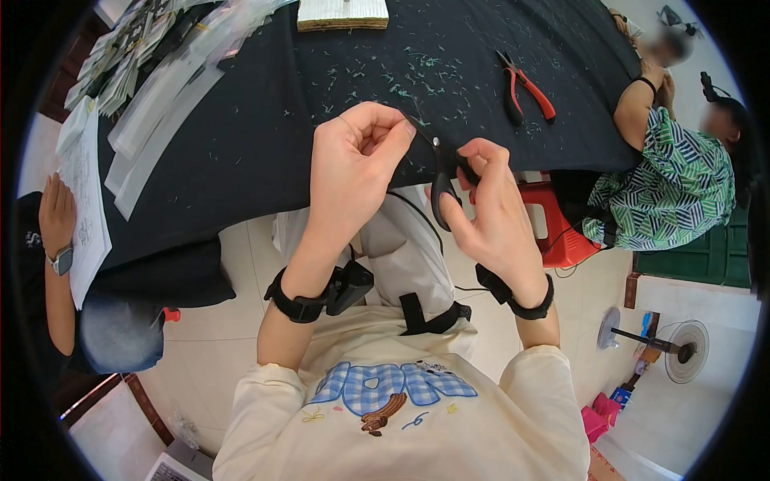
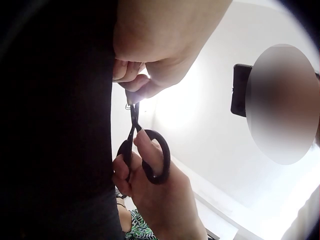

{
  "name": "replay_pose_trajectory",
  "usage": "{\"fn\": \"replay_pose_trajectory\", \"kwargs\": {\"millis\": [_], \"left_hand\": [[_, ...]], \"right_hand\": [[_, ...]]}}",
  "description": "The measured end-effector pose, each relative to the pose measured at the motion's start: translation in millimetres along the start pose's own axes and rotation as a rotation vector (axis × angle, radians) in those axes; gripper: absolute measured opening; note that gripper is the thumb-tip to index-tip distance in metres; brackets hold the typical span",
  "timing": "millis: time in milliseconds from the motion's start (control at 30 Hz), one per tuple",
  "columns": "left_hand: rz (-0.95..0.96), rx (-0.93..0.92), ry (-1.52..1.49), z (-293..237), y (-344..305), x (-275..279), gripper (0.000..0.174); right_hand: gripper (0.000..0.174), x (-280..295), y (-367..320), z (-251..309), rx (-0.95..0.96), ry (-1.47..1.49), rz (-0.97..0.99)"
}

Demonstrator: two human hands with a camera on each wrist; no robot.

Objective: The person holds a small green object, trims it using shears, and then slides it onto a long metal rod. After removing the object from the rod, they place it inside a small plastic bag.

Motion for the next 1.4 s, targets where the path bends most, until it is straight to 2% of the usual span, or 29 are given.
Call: {"fn": "replay_pose_trajectory", "kwargs": {"millis": [167, 800, 900, 967, 1400], "left_hand": [[-0.009, -0.008, 0.0, 0, 0, 1, 0.009], [-0.018, -0.001, 0.003, 2, 1, 2, 0.009], [-0.022, 0.011, 0.022, 2, 1, 2, 0.009], [-0.025, 0.027, 0.028, 2, 1, 1, 0.009], [-0.027, 0.009, 0.012, 1, 1, 1, 0.01]], "right_hand": [[0.042, 3, 3, 7, 0.084, -0.025, -0.013], [0.033, -2, 2, 2, 0.068, 0.031, 0.017], [0.035, -3, 1, -4, 0.018, 0.091, 0.036], [0.039, -5, 2, -10, -0.045, 0.253, 0.06], [0.044, -2, 1, -13, -0.058, 0.434, 0.03]]}}
Point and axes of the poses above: each hand's wrist, its own y-axis towards the middle knuckle, its own x-axis out of the back of the hand, z = x × y, the point moved 8 cm from there along y, towards the middle knuckle, and after that the axes turned 14 degrees about z, right-handed, at the moved point
